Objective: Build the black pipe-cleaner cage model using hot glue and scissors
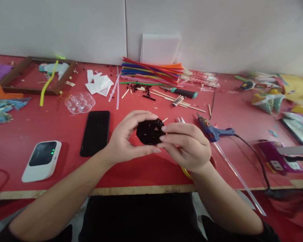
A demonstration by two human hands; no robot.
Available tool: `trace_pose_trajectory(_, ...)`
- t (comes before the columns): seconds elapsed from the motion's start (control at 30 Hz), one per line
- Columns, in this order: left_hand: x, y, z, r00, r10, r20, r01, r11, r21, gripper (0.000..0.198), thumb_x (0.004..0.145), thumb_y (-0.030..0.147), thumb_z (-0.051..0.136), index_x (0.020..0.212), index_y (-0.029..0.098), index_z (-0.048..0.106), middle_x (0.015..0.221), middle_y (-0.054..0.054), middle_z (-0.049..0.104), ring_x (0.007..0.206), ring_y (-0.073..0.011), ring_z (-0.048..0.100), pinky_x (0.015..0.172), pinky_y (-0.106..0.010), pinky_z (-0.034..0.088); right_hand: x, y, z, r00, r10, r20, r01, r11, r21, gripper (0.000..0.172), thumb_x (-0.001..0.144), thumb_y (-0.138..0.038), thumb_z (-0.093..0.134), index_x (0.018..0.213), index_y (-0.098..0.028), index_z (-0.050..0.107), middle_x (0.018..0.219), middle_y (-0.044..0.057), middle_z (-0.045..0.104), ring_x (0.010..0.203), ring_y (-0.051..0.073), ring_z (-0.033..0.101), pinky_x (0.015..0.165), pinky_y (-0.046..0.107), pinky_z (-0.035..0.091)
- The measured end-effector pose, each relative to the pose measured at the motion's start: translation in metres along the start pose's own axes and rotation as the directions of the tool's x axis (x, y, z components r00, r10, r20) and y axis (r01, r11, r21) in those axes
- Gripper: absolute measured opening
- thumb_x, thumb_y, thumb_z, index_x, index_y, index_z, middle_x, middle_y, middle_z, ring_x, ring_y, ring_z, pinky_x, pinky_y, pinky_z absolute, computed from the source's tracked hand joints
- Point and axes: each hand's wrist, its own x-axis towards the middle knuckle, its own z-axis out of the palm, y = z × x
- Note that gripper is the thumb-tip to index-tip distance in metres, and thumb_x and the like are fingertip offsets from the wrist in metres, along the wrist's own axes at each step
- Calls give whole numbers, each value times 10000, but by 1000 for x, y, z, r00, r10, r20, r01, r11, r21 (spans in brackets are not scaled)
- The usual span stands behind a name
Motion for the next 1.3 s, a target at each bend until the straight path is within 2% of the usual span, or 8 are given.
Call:
trace_pose_trajectory(0.2,0,-4,0,1000,-25,-6,25,999,-20,711,685,349,997,1327,270,701,1258,-101,700,1133,-251,708,928,-322,611,1,0,3,999,38,-23,-38,999,0,199,898,-178,813,1064,-236,718,1064,59,769,916,189,757,785,344,666)
trace_pose_trajectory(0.3,-2,-7,0,994,-111,-7,110,993,-41,700,694,367,988,1325,270,702,1282,-114,717,1155,-272,718,890,-318,626,2,-1,2,997,75,-26,-76,997,-23,217,893,-178,817,1078,-246,725,1047,51,760,909,196,752,787,357,659)
trace_pose_trajectory(0.4,-3,-7,2,976,-214,41,217,966,-141,615,766,375,936,1322,271,693,1285,-109,740,1151,-261,739,856,-298,642,4,-2,0,994,110,-20,-111,993,-31,212,908,-152,788,1095,-236,735,1041,61,755,923,202,747,802,362,648)
trace_pose_trajectory(0.57,0,-5,4,948,-303,100,319,902,-290,506,819,326,897,1267,247,675,1249,-95,748,1145,-239,745,901,-321,658,4,-3,1,989,137,-53,-139,990,-32,203,917,-171,765,1100,-258,743,1032,57,753,900,213,739,763,380,635)
trace_pose_trajectory(0.83,-1,-8,9,978,-202,-52,182,950,-254,533,814,245,895,1284,250,643,1247,-87,706,1154,-212,716,925,-301,643,3,-5,7,981,166,-103,-180,973,-147,177,888,-187,813,1020,-252,714,852,18,741,696,169,686,603,329,581)
trace_pose_trajectory(0.97,-1,-11,9,988,-150,-42,132,951,-280,553,837,213,867,1338,261,638,1325,-99,689,1230,-235,699,980,-334,642,2,-5,8,978,162,-133,-183,970,-161,163,874,-215,834,989,-248,723,826,11,720,677,161,663,589,320,569)
trace_pose_trajectory(1.3,-2,-9,8,980,-190,-50,171,950,-261,546,824,206,870,1321,262,651,1336,-107,686,1239,-256,702,989,-368,643,1,-4,9,972,186,-142,-207,966,-152,150,873,-250,849,935,-256,713,804,2,704,679,160,646,582,324,545)
